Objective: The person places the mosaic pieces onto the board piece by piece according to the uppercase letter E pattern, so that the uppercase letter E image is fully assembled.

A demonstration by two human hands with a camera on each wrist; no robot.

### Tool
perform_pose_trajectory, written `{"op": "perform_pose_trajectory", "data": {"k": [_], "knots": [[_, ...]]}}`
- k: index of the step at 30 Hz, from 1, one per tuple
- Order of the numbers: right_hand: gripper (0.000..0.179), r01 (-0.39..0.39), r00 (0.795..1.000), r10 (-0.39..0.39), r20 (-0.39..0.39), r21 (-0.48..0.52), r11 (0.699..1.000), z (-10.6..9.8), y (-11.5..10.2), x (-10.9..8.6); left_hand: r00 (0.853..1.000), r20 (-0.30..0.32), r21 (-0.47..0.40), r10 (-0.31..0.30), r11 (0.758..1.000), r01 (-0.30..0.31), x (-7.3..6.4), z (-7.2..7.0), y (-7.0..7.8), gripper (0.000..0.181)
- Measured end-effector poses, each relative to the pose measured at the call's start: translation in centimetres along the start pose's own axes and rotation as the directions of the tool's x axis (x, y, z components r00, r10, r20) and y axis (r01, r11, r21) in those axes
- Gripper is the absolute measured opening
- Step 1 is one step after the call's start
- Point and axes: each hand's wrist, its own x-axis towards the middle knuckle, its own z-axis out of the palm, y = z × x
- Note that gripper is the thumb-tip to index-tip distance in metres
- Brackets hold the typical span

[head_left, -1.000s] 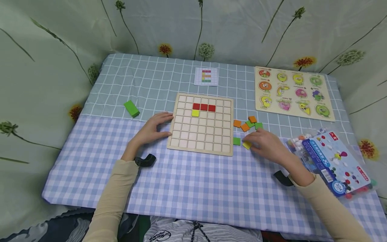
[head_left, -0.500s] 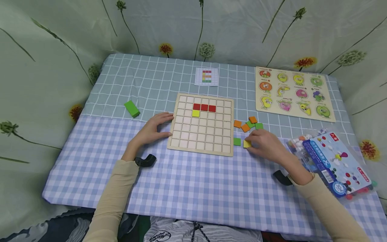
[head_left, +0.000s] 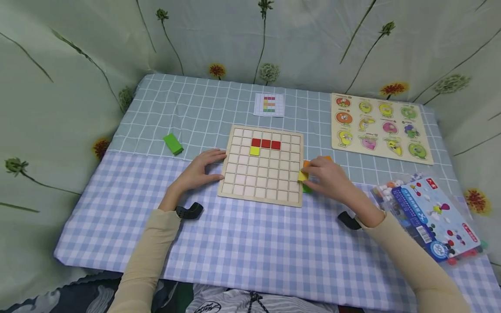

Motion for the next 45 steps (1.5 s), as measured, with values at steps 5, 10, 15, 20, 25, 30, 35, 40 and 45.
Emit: {"op": "perform_pose_trajectory", "data": {"k": [5, 10, 15, 20, 25, 30, 35, 40, 45], "knots": [[0.027, -0.010, 1.000, 0.010, 0.008, 0.008, 1.000, 0.3, -0.6, 1.6, 1.000, 0.001, -0.011, 0.000, 1.000, 0.000, 0.0, 0.0, -0.1, 0.063], [0.026, -0.003, 0.999, 0.002, 0.032, 0.032, 0.999, 0.8, -1.0, 3.1, 1.000, 0.000, -0.018, 0.003, 1.000, -0.003, 0.1, 0.0, 0.0, 0.062], [0.026, 0.027, 0.999, -0.028, 0.030, 0.034, 0.999, 1.2, -1.5, 4.6, 1.000, 0.002, -0.022, 0.001, 1.000, -0.001, 0.1, 0.0, 0.1, 0.062], [0.026, 0.010, 0.997, -0.012, 0.076, 0.031, 0.999, 1.5, -2.2, 6.0, 1.000, 0.004, -0.018, 0.000, 1.000, 0.000, 0.0, 0.0, 0.1, 0.062], [0.024, -0.006, 0.995, 0.003, 0.100, 0.031, 0.999, 1.8, -2.9, 7.5, 1.000, 0.002, -0.021, 0.000, 1.000, 0.000, -0.1, 0.0, 0.1, 0.063], [0.023, 0.001, 0.995, -0.004, 0.102, 0.025, 1.000, 2.0, -3.3, 8.6, 1.000, 0.003, -0.024, 0.001, 1.000, -0.001, 0.0, 0.0, 0.2, 0.063], [0.020, 0.036, 0.995, -0.036, 0.097, 0.006, 0.999, 2.2, -3.5, 9.4, 1.000, 0.002, -0.020, 0.002, 1.000, -0.002, 0.1, 0.0, 0.1, 0.063], [0.015, 0.056, 0.993, -0.054, 0.107, -0.018, 0.998, 2.5, -3.8, 10.3, 1.000, 0.000, -0.015, 0.004, 1.000, -0.004, 0.1, 0.0, 0.1, 0.063], [0.013, 0.046, 0.991, -0.043, 0.130, -0.015, 0.999, 3.0, -4.0, 10.8, 1.000, -0.003, -0.015, 0.011, 1.000, -0.011, 0.2, 0.0, 0.1, 0.063]]}}
